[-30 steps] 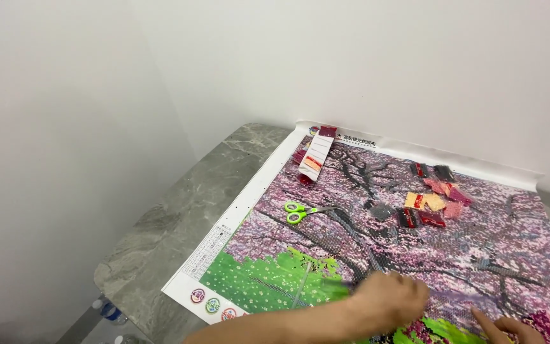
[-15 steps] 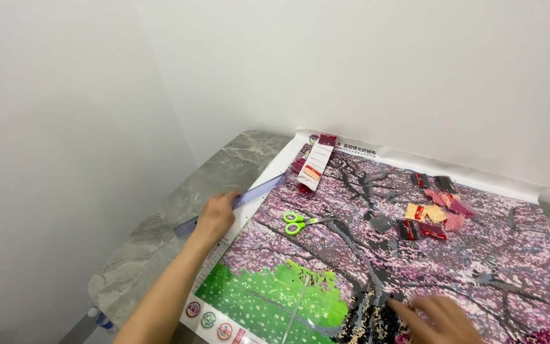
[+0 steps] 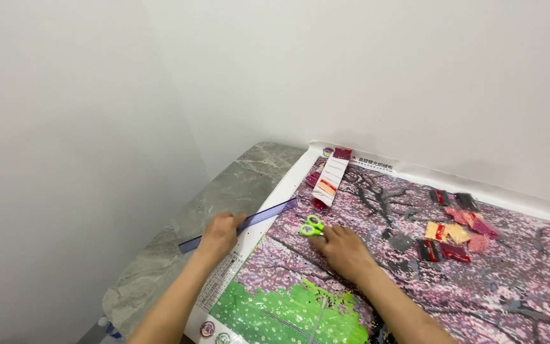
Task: A person is working on a diamond painting project, meticulously placing small colored resin beads onto a pre-printed adhesive canvas using a specialized pen tool.
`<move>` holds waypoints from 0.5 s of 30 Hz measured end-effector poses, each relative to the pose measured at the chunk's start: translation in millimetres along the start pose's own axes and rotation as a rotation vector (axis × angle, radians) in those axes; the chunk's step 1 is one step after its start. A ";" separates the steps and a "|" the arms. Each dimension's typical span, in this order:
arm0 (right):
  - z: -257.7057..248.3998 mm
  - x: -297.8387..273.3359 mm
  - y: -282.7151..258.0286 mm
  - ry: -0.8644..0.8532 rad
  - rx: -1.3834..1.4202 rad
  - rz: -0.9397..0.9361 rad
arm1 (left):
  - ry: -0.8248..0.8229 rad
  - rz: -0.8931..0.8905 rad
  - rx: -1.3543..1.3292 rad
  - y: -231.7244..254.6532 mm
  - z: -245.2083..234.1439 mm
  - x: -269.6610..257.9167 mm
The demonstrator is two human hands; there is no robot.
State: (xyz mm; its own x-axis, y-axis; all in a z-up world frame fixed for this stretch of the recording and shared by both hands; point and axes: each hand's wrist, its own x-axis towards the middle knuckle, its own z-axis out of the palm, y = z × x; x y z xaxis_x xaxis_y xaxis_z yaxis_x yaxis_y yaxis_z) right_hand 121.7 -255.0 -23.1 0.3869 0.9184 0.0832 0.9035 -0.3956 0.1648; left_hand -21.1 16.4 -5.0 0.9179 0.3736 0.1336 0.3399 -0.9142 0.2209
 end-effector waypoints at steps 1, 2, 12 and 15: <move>6.3 2.8 4.9 -0.001 0.001 -0.004 | -0.001 -0.004 0.000 -3.1 -0.3 -2.4; 12.5 3.7 11.1 -0.021 0.003 0.044 | -0.006 -0.008 -0.019 -4.3 0.1 -3.5; 27.1 -0.9 60.6 -0.098 0.061 0.352 | 0.042 -0.049 -0.051 8.2 -6.3 -10.7; 49.1 -5.8 85.1 -0.101 0.015 0.452 | 0.080 -0.032 -0.009 1.7 9.5 11.6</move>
State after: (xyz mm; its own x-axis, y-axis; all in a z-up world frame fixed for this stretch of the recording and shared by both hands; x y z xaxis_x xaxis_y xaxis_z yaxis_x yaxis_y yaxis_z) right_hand 205.5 -293.4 -57.8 0.7581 0.6504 0.0472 0.6422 -0.7572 0.1197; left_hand -7.9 17.7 -12.3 0.8874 0.4139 0.2030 0.3663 -0.9004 0.2347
